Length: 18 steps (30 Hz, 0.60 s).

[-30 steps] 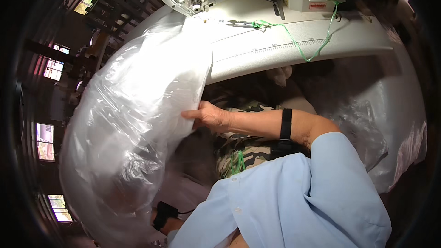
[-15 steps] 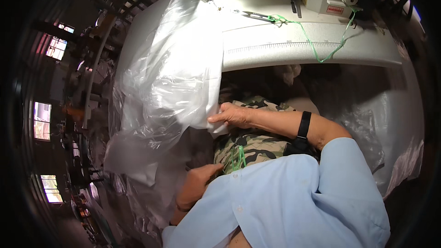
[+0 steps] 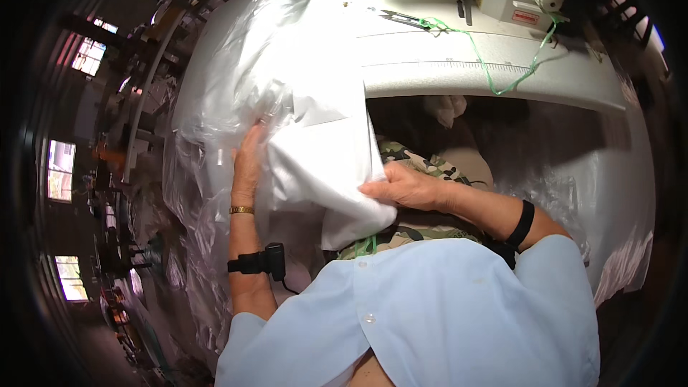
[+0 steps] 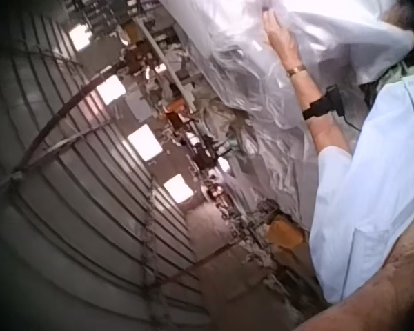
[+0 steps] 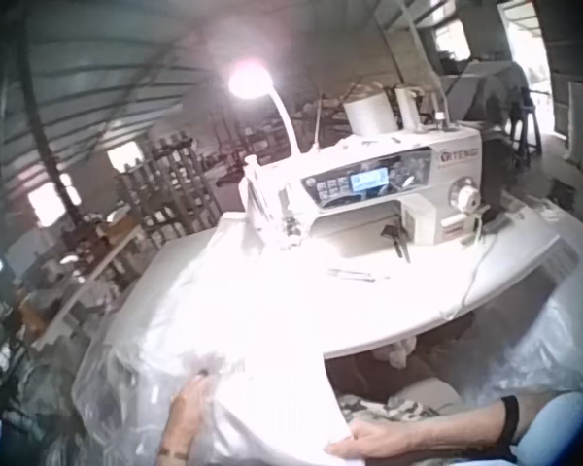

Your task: Sewing white plastic or non-woven fabric sheets together using an industrial sewing machine.

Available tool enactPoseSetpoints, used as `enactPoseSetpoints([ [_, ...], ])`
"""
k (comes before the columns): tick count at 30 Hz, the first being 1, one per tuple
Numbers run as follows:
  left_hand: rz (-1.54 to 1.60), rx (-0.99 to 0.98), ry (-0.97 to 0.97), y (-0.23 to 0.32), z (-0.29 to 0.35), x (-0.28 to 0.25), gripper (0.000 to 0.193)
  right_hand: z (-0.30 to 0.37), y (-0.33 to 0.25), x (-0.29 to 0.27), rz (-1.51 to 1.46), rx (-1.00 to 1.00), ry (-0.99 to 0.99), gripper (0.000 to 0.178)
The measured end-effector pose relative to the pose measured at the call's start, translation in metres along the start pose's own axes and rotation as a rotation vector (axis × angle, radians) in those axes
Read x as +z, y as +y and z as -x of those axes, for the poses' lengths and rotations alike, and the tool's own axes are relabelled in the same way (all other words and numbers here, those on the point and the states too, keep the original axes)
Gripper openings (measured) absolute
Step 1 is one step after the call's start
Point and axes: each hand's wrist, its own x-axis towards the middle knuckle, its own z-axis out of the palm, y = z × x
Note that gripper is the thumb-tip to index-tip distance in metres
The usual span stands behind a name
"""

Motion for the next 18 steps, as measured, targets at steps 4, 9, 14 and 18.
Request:
enactPoseSetpoints([
  [4,0.049,0.024,-0.075,-0.009,0.011,0.009,0.038,0.000,0.011,-0.026,0.314,0.356,0.285,0.038],
  [9,0.427,-0.099,0.165,0.037,0.038,-0.027,0.029,0.029,-0.018,-0.003,0.089,-0.124,0.024,0.034],
  [14,0.682,-0.075,0.217,0.071,0.061,-0.026,0.037,0.021,0.045,-0.070,0.786,0.115,0.349,0.033],
  [18,0.387,0.121,0.324,0.091,0.092,-0.024,0.056,0.014,-0.020,-0.036,1.000,0.007,0.625,0.041],
])
